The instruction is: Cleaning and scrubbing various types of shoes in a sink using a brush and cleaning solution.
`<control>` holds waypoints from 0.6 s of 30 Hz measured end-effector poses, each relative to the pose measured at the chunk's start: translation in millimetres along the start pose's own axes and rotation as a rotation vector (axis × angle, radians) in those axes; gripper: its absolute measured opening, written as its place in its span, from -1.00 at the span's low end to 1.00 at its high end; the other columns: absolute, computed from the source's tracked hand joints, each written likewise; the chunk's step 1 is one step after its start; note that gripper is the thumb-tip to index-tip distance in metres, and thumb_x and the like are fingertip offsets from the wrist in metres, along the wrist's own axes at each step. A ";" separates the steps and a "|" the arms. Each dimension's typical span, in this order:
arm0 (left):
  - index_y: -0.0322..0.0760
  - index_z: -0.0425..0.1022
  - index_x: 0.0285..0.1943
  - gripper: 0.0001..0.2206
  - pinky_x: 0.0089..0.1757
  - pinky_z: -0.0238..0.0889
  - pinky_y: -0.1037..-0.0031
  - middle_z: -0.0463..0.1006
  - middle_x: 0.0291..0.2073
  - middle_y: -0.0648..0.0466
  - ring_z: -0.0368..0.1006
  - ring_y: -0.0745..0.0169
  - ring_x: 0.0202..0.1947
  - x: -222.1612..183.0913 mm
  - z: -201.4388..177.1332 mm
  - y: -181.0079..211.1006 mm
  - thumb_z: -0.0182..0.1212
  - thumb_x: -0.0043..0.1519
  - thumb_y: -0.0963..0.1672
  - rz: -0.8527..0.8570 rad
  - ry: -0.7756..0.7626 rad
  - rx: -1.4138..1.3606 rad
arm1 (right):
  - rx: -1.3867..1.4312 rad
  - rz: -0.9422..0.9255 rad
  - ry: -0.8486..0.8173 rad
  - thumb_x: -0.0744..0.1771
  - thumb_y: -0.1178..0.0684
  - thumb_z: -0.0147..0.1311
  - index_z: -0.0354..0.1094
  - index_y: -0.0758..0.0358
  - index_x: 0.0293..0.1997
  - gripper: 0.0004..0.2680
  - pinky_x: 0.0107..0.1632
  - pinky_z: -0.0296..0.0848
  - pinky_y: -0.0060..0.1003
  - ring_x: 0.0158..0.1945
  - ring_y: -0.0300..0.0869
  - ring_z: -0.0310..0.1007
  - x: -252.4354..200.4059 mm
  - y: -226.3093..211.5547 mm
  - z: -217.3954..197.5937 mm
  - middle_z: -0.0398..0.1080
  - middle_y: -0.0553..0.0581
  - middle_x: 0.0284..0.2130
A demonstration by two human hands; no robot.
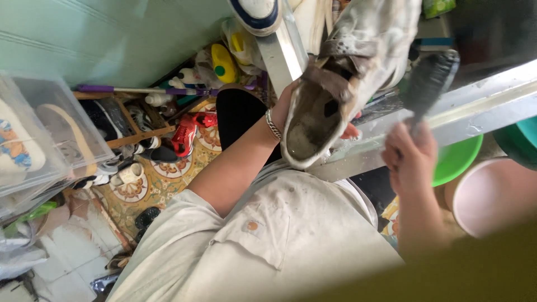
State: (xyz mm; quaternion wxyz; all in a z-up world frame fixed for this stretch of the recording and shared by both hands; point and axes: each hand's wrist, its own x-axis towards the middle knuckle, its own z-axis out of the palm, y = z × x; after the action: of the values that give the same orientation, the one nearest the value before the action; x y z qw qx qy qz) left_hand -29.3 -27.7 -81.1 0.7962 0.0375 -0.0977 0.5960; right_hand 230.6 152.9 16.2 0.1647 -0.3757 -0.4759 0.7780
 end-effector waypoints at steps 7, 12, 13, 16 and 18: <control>0.01 0.26 0.98 0.15 0.78 -0.23 -0.32 0.16 0.92 -0.30 0.08 -0.55 0.86 37.9 -9.9 -30.4 0.29 0.28 0.50 0.467 0.635 -0.205 | -0.251 -0.030 -0.059 0.33 0.15 0.58 0.31 0.04 0.25 -0.55 -0.48 0.39 -0.50 -0.35 -0.37 0.41 18.9 18.4 71.6 0.43 -0.01 -0.13; 0.15 0.70 0.65 0.11 0.58 0.19 -0.13 0.80 0.44 -0.03 0.56 -0.24 0.60 2.8 -0.3 -14.9 -0.39 0.31 0.61 0.067 1.498 1.300 | -0.069 -0.036 -0.049 0.34 0.32 0.62 0.47 0.17 0.30 -0.57 -0.03 0.86 -0.12 -0.06 -0.18 0.77 41.8 61.4 77.8 0.74 0.17 -0.02; 0.15 0.70 0.65 0.11 0.58 0.19 -0.13 0.80 0.44 -0.03 0.56 -0.24 0.60 -3.7 13.3 -18.1 -0.39 0.31 0.61 0.061 1.492 1.301 | -0.070 -0.037 -0.042 0.34 0.32 0.62 0.47 0.17 0.30 -0.57 -0.03 0.86 -0.12 -0.06 -0.18 0.77 42.0 53.5 84.3 0.74 0.17 -0.02; -0.06 0.50 0.61 -0.52 -0.14 0.63 -0.01 0.70 -0.45 0.04 0.80 -0.21 -0.22 -26.7 41.8 -25.7 0.23 0.69 0.18 0.620 1.546 1.892 | -0.136 0.044 -0.005 0.41 0.26 0.49 0.24 0.00 0.00 -0.66 -0.56 0.20 -0.26 -0.64 -0.21 0.14 46.9 45.5 92.1 0.23 0.01 -0.57; -0.13 0.62 0.51 -0.63 -0.16 0.47 0.42 0.26 -0.23 0.26 0.38 0.26 -0.25 -48.8 43.9 -34.2 0.17 0.73 0.08 0.913 1.322 2.069 | -0.147 0.083 0.025 0.43 0.26 0.44 0.22 -0.01 0.01 -0.68 -0.55 0.22 -0.18 -0.64 -0.17 0.16 51.0 64.3 81.1 0.20 0.03 -0.58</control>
State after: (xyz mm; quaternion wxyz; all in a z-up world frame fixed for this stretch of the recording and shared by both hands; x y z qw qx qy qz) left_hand -14.7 -91.2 -46.0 0.0238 0.2938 0.8051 0.5147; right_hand 143.2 102.5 -39.8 0.1101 -0.4160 -0.5137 0.7422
